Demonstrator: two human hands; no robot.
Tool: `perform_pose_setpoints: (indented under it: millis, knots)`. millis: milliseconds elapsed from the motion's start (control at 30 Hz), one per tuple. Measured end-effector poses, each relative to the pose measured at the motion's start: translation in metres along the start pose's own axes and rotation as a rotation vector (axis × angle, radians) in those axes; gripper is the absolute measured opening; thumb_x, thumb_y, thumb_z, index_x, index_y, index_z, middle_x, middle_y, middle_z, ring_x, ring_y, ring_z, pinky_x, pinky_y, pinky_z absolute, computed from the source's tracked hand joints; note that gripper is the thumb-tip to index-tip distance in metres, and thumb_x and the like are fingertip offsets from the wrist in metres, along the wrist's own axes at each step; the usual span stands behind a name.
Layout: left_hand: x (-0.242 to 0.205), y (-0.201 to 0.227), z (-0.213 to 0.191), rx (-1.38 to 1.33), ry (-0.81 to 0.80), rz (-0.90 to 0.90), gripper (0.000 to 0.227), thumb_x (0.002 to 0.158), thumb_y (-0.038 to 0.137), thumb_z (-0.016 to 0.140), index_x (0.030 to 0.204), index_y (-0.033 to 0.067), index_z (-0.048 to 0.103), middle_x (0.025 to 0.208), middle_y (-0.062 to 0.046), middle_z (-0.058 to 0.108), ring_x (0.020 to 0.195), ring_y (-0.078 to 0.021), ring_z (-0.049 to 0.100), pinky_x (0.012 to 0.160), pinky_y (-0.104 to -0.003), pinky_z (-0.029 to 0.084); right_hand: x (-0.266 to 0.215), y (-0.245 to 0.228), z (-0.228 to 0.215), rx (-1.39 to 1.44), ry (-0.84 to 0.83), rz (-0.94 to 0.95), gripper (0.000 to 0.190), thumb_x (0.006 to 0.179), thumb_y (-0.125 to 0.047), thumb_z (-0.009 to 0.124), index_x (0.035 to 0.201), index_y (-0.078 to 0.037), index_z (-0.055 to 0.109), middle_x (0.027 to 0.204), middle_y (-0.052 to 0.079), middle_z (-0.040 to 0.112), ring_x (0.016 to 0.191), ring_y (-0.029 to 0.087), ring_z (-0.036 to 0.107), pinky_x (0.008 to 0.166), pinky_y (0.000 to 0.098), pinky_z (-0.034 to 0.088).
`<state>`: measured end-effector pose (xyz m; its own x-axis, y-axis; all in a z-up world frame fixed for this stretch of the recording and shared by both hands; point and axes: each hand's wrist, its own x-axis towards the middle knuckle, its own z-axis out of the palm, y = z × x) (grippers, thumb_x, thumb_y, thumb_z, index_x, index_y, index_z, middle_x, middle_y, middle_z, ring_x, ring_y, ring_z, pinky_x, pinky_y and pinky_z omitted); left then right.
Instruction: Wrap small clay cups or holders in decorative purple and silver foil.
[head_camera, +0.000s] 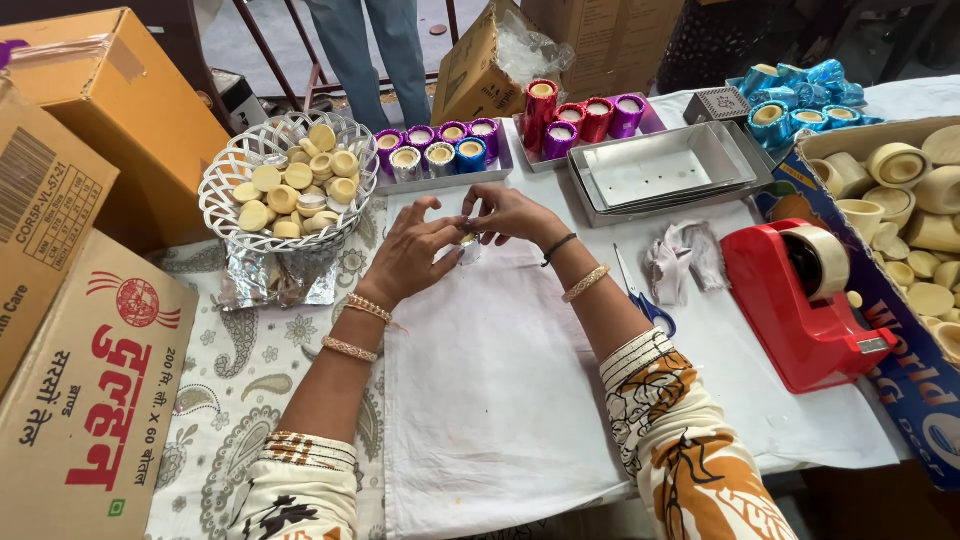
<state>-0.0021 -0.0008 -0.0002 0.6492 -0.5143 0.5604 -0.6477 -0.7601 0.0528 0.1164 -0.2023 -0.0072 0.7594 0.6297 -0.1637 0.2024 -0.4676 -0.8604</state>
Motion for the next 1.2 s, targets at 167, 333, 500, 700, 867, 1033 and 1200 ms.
perform_pose_setpoints:
  millis: [167, 333, 500, 700, 867, 1033, 1200]
  knots:
    - [-0.010, -0.004, 0.016, -0.119, -0.016, -0.102, 0.032, 0.081, 0.020, 0.080, 0.110, 0.0093, 0.071, 0.127, -0.002, 0.071, 0.125, -0.0310, 0.052, 0.102, -0.043, 0.050, -0.007, -0.005, -0.002, -0.077, 0.017, 0.018, 0.035, 0.091, -0.035, 0.073, 0.115, -0.012, 0.060, 0.087, 0.005, 0.071, 0.077, 0.014, 0.074, 0.061, 0.0278, 0.062]
    - [-0.016, -0.019, 0.037, -0.459, 0.081, -0.175, 0.072, 0.080, 0.020, 0.085, 0.139, 0.0113, 0.045, 0.136, -0.014, 0.059, 0.125, -0.0323, 0.056, 0.108, -0.044, 0.053, -0.007, 0.007, -0.016, 0.012, -0.034, -0.025, 0.041, 0.096, -0.044, 0.063, 0.121, -0.012, 0.058, 0.097, 0.004, 0.071, 0.085, 0.015, 0.074, 0.069, 0.0307, 0.063]
    - [-0.012, -0.012, 0.047, -0.560, -0.164, -0.496, 0.103, 0.075, 0.028, 0.091, 0.152, 0.0209, 0.023, 0.139, -0.026, 0.046, 0.132, -0.0394, 0.051, 0.110, -0.048, 0.046, -0.004, 0.015, -0.021, 0.058, -0.103, 0.009, 0.043, 0.102, -0.047, 0.054, 0.119, -0.009, 0.065, 0.099, 0.008, 0.074, 0.088, 0.015, 0.075, 0.073, 0.0310, 0.063]
    - [-0.012, -0.013, 0.057, -0.531, -0.105, -0.531, 0.100, 0.074, 0.025, 0.090, 0.151, 0.0229, 0.026, 0.128, -0.023, 0.058, 0.116, -0.0380, 0.066, 0.099, -0.047, 0.057, -0.003, 0.016, -0.018, 0.027, -0.134, -0.009, 0.040, 0.102, -0.043, 0.056, 0.119, -0.008, 0.065, 0.099, 0.008, 0.075, 0.088, 0.016, 0.075, 0.073, 0.0318, 0.064]
    - [-0.010, -0.009, 0.052, -0.479, -0.065, -0.542, 0.099, 0.073, 0.025, 0.092, 0.148, 0.0205, 0.028, 0.115, -0.020, 0.063, 0.107, -0.0360, 0.069, 0.091, -0.047, 0.059, 0.005, 0.027, -0.020, 0.053, -0.116, -0.046, 0.043, 0.103, -0.045, 0.052, 0.122, -0.009, 0.065, 0.100, 0.009, 0.074, 0.087, 0.016, 0.075, 0.073, 0.0308, 0.065]
    - [-0.012, -0.013, 0.057, -0.408, 0.032, -0.508, 0.098, 0.073, 0.022, 0.092, 0.147, 0.0142, 0.028, 0.104, -0.020, 0.062, 0.098, -0.0354, 0.068, 0.087, -0.046, 0.060, 0.002, 0.003, -0.006, -0.068, 0.015, -0.104, 0.047, 0.099, -0.048, 0.053, 0.124, -0.010, 0.062, 0.104, 0.008, 0.074, 0.088, 0.015, 0.075, 0.070, 0.0297, 0.065]
    - [-0.011, -0.012, 0.052, -0.268, 0.228, -0.471, 0.105, 0.072, 0.015, 0.092, 0.151, 0.0059, 0.023, 0.105, -0.021, 0.061, 0.097, -0.0394, 0.064, 0.085, -0.047, 0.056, 0.007, -0.003, 0.019, -0.460, 0.224, -0.323, 0.067, 0.083, -0.052, 0.079, 0.131, -0.009, 0.060, 0.117, 0.017, 0.071, 0.105, 0.028, 0.070, 0.091, 0.0402, 0.058]
